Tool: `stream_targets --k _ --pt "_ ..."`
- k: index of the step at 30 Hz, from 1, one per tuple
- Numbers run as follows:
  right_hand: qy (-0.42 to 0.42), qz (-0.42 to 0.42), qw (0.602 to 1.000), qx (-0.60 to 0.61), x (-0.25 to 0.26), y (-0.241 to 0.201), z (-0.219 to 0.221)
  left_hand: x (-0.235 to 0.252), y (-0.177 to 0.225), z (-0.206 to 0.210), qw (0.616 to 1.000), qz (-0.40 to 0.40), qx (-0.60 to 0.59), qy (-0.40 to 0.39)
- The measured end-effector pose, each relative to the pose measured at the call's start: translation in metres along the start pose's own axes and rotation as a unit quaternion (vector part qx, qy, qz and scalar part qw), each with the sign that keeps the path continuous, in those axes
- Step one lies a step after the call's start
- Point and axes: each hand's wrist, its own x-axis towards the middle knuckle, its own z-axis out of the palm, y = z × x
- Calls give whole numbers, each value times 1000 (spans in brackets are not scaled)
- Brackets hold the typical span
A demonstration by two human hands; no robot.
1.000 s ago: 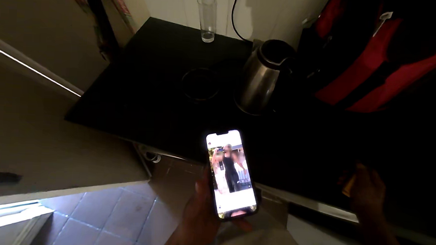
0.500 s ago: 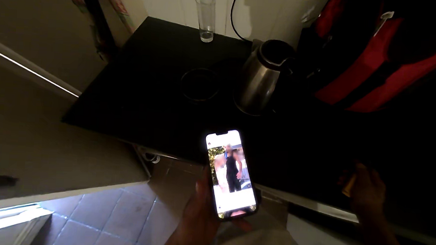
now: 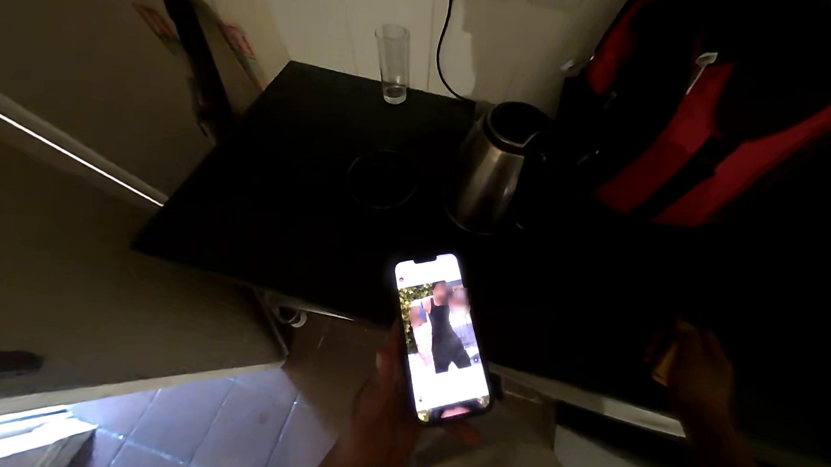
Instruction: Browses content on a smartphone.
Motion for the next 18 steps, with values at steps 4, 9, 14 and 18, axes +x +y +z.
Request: stream_targets --k 4,9,14,18 --pt "1 0 1000 13 0 1 0 0 0 1 1000 -1 -8 -6" --pt "-4 -9 1000 21 2 5 -1 -1 -3 2 1000 1 -8 -4" --pt "-10 -13 1000 27 3 8 -2 -2 -5 5 1000 -3 0 4" --pt "-12 -14 1000 23 1 5 -3 -2 -9 5 1000 -4 -15 3"
